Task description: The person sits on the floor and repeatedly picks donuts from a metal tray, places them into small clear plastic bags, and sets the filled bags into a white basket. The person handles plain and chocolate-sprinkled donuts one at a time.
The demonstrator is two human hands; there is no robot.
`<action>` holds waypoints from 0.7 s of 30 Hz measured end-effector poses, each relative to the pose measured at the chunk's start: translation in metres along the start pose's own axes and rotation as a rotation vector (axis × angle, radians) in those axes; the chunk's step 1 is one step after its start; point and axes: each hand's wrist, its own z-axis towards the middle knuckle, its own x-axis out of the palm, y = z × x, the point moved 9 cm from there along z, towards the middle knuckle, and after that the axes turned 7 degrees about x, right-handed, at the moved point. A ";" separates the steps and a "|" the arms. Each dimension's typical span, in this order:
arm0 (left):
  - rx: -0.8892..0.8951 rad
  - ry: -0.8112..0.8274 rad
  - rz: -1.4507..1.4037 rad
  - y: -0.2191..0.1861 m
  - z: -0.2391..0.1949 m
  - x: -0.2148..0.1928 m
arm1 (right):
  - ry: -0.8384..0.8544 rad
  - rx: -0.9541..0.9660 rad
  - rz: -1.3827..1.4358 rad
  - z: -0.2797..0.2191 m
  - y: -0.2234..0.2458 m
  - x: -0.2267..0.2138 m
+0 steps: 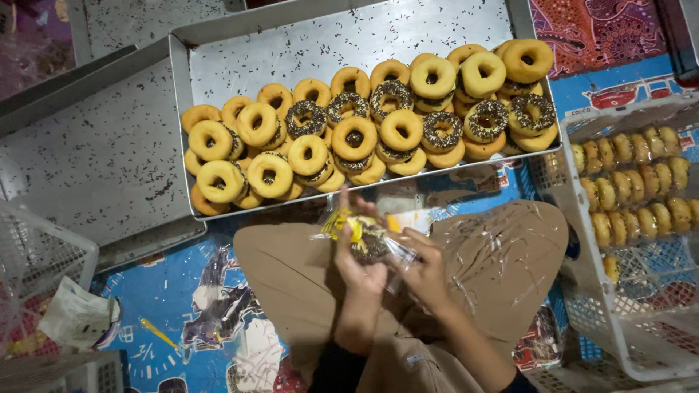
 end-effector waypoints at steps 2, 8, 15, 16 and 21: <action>-0.083 0.003 -0.015 0.012 -0.008 0.002 | -0.147 -0.074 -0.076 -0.003 0.015 -0.006; 0.003 -0.152 0.016 0.005 -0.002 -0.015 | -0.265 -0.214 -0.256 0.003 0.055 -0.003; 0.079 -0.231 0.192 -0.008 -0.005 -0.024 | -0.044 -0.170 -0.211 0.010 0.035 0.011; 0.089 -0.227 0.213 -0.009 -0.004 -0.024 | -0.011 -0.170 -0.203 0.008 0.032 0.013; 0.102 -0.175 0.202 -0.013 0.002 -0.021 | -0.041 0.006 0.355 -0.002 0.019 0.006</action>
